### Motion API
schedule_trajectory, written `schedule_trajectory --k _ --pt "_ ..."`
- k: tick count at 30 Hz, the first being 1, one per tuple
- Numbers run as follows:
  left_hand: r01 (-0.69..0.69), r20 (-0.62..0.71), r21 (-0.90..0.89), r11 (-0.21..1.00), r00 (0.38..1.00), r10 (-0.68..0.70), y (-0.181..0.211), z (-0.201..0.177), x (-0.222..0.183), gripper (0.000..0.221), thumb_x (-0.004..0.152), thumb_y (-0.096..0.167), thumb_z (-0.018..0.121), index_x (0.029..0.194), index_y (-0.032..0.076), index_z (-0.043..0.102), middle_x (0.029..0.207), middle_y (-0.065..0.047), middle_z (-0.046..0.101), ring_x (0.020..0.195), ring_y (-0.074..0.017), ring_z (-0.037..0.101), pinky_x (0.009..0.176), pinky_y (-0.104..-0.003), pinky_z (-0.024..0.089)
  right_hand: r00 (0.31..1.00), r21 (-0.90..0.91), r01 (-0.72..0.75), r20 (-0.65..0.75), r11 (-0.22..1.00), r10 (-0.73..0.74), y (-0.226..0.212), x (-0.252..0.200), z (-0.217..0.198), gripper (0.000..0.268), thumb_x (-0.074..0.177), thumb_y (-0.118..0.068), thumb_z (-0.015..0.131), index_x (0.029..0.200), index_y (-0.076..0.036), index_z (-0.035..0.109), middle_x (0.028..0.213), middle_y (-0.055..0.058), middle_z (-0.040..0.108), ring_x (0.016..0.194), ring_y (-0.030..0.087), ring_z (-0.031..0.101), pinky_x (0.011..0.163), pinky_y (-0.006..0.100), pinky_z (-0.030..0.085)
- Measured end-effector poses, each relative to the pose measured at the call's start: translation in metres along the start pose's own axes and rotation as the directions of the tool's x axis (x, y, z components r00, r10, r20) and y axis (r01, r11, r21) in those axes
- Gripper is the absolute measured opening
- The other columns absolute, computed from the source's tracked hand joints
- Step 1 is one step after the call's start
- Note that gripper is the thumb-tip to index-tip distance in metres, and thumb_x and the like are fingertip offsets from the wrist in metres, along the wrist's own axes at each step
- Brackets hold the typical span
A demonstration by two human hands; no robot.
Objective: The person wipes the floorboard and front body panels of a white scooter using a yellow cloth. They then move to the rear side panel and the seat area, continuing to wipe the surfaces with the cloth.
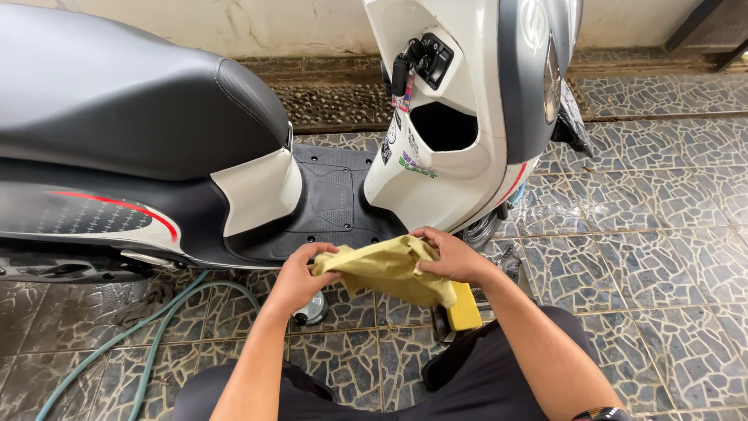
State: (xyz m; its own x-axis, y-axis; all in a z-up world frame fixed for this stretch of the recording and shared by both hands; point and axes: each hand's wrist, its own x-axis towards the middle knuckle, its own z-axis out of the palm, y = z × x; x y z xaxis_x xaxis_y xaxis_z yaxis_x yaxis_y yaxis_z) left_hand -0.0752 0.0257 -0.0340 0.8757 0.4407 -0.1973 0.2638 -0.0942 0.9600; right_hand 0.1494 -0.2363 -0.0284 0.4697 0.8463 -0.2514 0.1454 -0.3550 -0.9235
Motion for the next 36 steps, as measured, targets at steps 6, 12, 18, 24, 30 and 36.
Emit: schedule_trajectory --k 6,12,18,24,30,36 --pt "0.067 -0.059 0.111 0.992 0.996 -0.061 -0.014 -0.016 0.008 0.034 0.087 0.015 0.076 0.121 0.012 0.076 0.101 -0.017 0.079 0.095 -0.0279 0.076 0.08 -0.04 0.062 0.992 -0.15 0.014 -0.125 0.989 -0.033 -0.01 -0.004 0.009 0.049 0.083 0.0 0.054 0.128 -0.01 0.07 0.114 0.02 0.075 0.105 0.037 0.072 0.091 0.051 0.058" --pt "-0.063 -0.188 0.178 0.982 0.977 0.097 -0.011 -0.007 0.005 0.017 0.088 0.018 0.078 0.103 0.014 0.084 0.078 -0.016 0.078 0.07 -0.0183 0.072 0.062 -0.034 0.058 0.966 -0.307 -0.019 -0.25 0.952 -0.061 0.007 0.004 0.007 0.039 0.088 -0.004 0.051 0.116 -0.015 0.076 0.094 0.019 0.075 0.086 0.036 0.072 0.077 0.049 0.056" --pt "-0.179 -0.362 0.257 0.95 0.893 0.267 -0.024 -0.01 0.018 0.019 0.082 0.037 0.088 0.095 0.024 0.084 0.073 -0.01 0.068 0.062 -0.0156 0.063 0.06 -0.031 0.053 0.943 -0.305 -0.027 -0.325 0.952 -0.077 -0.011 0.003 0.011 0.036 0.095 -0.004 0.051 0.125 -0.008 0.07 0.059 0.013 0.06 0.049 0.017 0.048 0.055 0.037 0.046" --pt "-0.318 -0.423 0.135 0.938 0.838 0.345 0.002 0.001 0.01 0.014 0.097 0.028 0.073 0.095 0.016 0.08 0.073 -0.008 0.067 0.073 -0.0097 0.061 0.068 -0.03 0.055 0.901 -0.451 -0.063 -0.41 0.89 -0.144 -0.005 -0.002 0.01 0.024 0.097 -0.016 0.058 0.116 -0.011 0.072 0.086 0.02 0.078 0.078 0.04 0.074 0.071 0.05 0.056" --pt "-0.349 -0.462 0.204 0.914 0.789 0.405 0.004 0.005 0.012 0.022 0.102 0.033 0.067 0.092 0.016 0.076 0.063 -0.01 0.064 0.061 -0.0105 0.057 0.057 -0.032 0.054 0.85 -0.445 0.004 -0.47 0.896 -0.237 -0.009 -0.008 0.002 0.017 0.094 -0.017 0.066 0.105 -0.019 0.079 0.08 0.013 0.078 0.08 0.034 0.075 0.072 0.042 0.058" --pt "-0.356 -0.533 0.257 0.899 0.724 0.439 -0.017 0.002 0.029 0.041 0.102 0.039 0.069 0.072 0.012 0.063 0.052 -0.008 0.049 0.055 -0.0085 0.047 0.053 -0.028 0.045 0.889 -0.158 0.052 -0.442 0.986 -0.118 -0.002 -0.009 -0.014 0.018 0.085 -0.011 0.078 0.102 -0.01 0.082 0.085 0.011 0.08 0.081 0.014 0.066 0.075 0.035 0.058"
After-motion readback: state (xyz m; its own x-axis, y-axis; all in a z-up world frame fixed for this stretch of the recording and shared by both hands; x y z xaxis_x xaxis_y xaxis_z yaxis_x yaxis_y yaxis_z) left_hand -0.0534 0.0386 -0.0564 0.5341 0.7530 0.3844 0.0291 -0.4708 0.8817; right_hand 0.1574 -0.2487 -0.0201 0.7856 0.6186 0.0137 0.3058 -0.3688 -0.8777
